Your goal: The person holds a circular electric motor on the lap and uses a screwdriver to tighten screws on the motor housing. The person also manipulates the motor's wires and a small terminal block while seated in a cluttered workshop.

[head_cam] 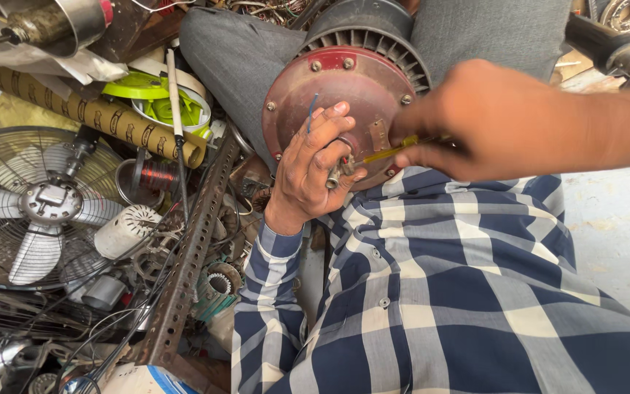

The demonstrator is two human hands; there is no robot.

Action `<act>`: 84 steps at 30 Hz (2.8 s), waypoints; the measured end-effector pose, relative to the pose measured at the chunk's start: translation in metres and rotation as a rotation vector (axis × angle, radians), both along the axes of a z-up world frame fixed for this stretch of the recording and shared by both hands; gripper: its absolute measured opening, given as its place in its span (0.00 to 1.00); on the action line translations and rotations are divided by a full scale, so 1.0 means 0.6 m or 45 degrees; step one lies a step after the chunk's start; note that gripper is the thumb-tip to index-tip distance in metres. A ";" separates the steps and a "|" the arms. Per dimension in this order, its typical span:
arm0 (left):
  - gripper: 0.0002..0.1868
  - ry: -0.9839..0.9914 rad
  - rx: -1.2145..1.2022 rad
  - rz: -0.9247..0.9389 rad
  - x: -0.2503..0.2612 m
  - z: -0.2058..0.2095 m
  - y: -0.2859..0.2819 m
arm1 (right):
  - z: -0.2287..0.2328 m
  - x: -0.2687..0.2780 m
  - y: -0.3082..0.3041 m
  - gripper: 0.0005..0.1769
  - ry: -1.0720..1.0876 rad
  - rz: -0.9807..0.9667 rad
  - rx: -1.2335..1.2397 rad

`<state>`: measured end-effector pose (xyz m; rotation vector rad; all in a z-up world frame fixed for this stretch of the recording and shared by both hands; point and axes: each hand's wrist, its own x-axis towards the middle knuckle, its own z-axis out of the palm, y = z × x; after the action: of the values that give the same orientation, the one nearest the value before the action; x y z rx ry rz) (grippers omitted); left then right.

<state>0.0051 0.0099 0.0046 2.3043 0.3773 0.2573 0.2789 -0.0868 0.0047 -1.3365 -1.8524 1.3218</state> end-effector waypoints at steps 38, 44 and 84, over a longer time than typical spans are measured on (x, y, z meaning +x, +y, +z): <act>0.07 -0.152 -0.365 0.489 0.015 0.048 0.038 | 0.014 -0.047 -0.080 0.10 0.297 -0.824 -0.354; 0.06 -0.428 -0.521 0.975 -0.018 0.009 0.020 | -0.012 -0.084 -0.101 0.09 0.982 -1.121 -0.525; 0.05 -1.085 -0.709 1.480 -0.142 -0.043 -0.105 | 0.003 -0.174 -0.068 0.21 1.096 -1.074 -0.067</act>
<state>-0.0799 -0.0530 -0.0214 1.0460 1.1040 1.4127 0.1745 -0.1276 0.0062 -1.0941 -0.5721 1.1679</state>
